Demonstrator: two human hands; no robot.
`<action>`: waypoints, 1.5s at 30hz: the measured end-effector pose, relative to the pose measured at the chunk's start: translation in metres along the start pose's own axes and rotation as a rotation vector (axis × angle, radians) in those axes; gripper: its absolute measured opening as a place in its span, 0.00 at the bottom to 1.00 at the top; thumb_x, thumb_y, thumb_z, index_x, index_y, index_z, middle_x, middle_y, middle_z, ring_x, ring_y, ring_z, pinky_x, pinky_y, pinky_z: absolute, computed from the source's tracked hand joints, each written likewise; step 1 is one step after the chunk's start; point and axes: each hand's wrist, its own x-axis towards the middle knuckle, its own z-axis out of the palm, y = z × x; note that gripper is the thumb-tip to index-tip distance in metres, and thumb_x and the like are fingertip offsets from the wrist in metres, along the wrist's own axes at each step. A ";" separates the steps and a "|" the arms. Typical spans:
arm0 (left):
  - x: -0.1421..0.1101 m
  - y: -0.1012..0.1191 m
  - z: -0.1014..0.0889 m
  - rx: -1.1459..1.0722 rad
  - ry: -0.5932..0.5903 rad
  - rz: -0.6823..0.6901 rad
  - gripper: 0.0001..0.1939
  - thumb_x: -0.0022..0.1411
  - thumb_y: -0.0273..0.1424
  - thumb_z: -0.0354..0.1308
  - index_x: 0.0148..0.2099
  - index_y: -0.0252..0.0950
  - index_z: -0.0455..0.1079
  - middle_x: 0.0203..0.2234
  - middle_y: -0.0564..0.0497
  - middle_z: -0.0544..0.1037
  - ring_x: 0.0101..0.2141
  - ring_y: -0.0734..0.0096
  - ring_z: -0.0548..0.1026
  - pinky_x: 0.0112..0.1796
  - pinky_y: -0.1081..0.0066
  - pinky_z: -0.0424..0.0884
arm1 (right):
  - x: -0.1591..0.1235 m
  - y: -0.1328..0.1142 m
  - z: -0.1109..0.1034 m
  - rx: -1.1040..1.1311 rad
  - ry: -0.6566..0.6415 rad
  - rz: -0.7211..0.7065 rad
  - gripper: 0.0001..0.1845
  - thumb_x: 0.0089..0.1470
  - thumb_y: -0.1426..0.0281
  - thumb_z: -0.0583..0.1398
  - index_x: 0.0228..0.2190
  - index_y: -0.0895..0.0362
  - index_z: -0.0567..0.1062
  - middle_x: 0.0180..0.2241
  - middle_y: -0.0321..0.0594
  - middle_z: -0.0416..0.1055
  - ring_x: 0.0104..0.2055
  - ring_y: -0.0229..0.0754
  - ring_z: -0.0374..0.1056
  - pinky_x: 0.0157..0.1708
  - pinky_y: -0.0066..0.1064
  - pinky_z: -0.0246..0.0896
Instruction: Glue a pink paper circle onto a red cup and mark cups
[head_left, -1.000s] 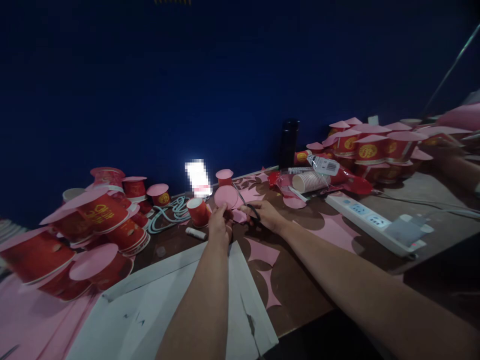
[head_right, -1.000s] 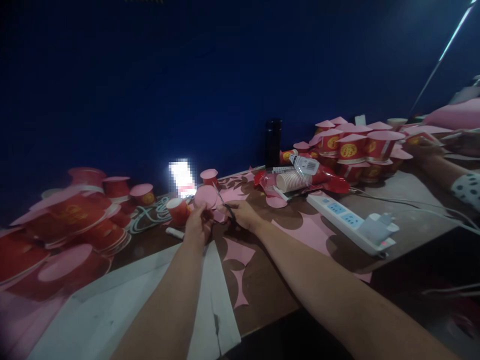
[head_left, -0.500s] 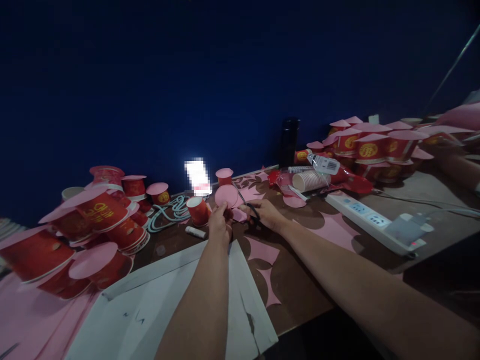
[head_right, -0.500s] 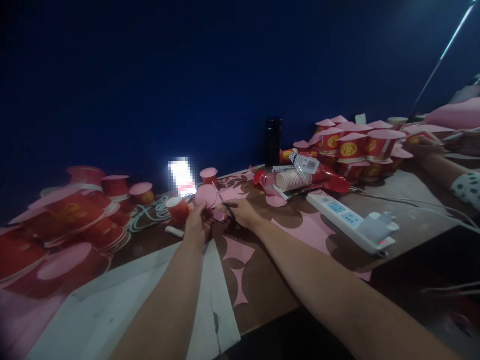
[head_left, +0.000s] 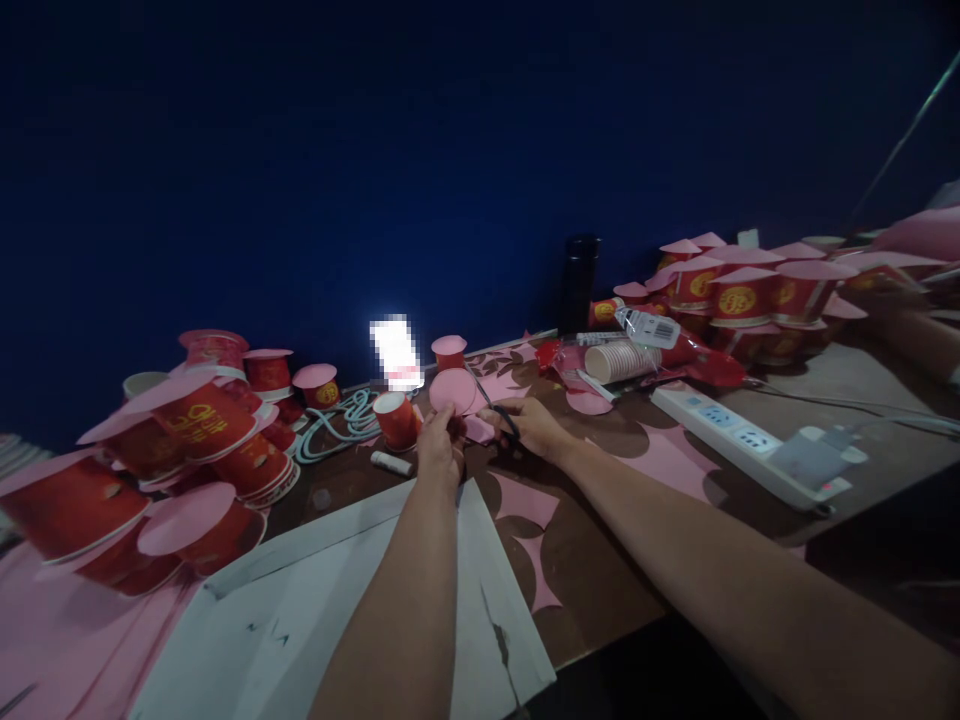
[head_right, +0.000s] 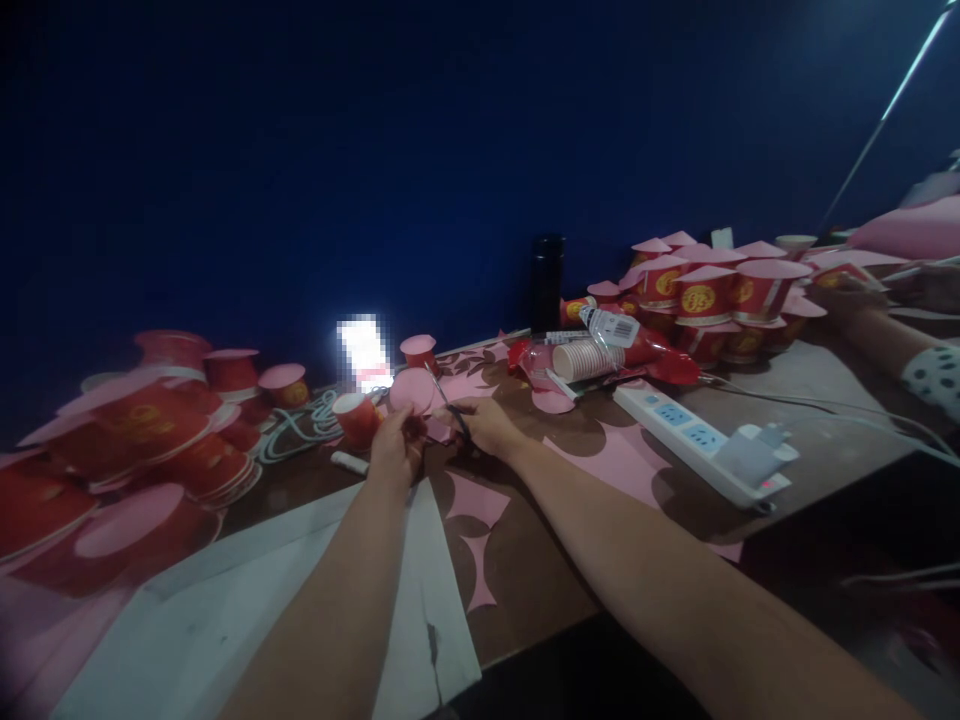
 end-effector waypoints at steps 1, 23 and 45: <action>0.000 0.000 0.000 0.005 0.002 -0.001 0.07 0.48 0.22 0.62 0.27 0.33 0.65 0.18 0.57 0.69 0.19 0.82 0.67 0.24 0.80 0.63 | 0.000 0.000 0.000 -0.004 0.003 0.003 0.19 0.45 0.55 0.64 0.31 0.59 0.76 0.16 0.30 0.65 0.17 0.31 0.60 0.13 0.20 0.52; -0.001 0.001 0.002 0.013 0.017 -0.003 0.08 0.48 0.23 0.62 0.28 0.33 0.64 0.17 0.58 0.68 0.19 0.82 0.67 0.23 0.80 0.64 | -0.002 0.000 0.001 0.006 -0.017 0.007 0.20 0.44 0.54 0.64 0.30 0.59 0.75 0.17 0.31 0.66 0.17 0.31 0.60 0.13 0.20 0.54; -0.002 0.001 0.002 0.019 0.007 0.004 0.09 0.45 0.23 0.63 0.28 0.34 0.64 0.19 0.58 0.69 0.19 0.82 0.67 0.24 0.79 0.63 | -0.001 -0.001 0.001 -0.023 0.011 0.028 0.18 0.45 0.55 0.64 0.29 0.58 0.75 0.17 0.31 0.67 0.17 0.31 0.61 0.13 0.20 0.53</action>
